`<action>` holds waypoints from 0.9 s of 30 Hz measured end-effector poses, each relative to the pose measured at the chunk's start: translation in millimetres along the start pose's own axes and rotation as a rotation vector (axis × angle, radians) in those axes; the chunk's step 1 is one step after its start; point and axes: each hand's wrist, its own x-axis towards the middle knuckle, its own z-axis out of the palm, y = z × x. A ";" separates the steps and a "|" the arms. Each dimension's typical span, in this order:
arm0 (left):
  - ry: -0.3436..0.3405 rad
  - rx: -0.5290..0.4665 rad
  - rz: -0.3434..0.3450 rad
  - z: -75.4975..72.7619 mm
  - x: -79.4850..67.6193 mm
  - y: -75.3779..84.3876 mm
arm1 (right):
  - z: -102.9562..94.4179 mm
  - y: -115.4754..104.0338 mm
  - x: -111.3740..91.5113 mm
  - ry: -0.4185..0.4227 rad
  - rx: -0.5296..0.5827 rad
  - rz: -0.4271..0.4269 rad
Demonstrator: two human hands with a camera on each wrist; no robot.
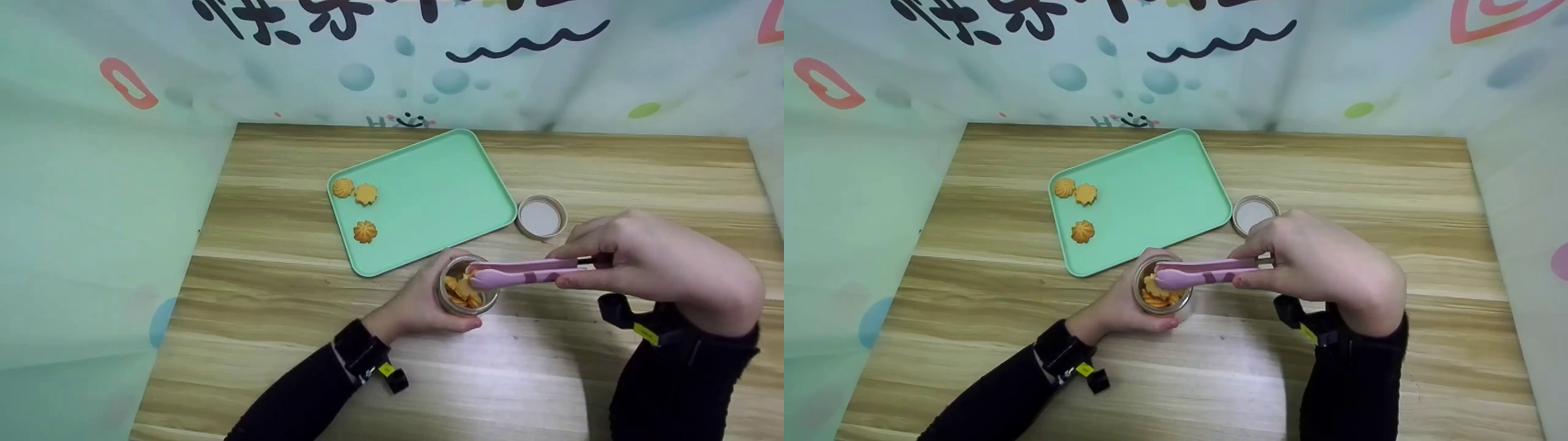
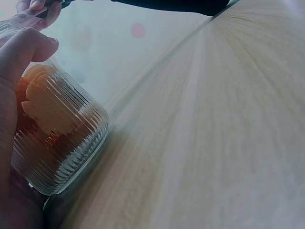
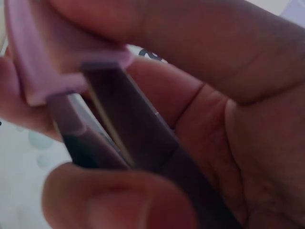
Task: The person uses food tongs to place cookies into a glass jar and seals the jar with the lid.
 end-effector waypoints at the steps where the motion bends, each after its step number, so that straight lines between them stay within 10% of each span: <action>1: 0.000 0.006 0.002 -0.1 0.1 0.4 | 0.5 -0.1 0.4 -0.005 -0.003 0.006; 17: 0.020 0.026 -0.081 1.1 -2.1 3.4 | -0.7 12.8 7.8 0.041 0.085 -0.006; 27: 0.015 0.005 -0.022 0.4 -1.1 0.2 | 19.0 52.2 54.3 0.126 0.026 0.154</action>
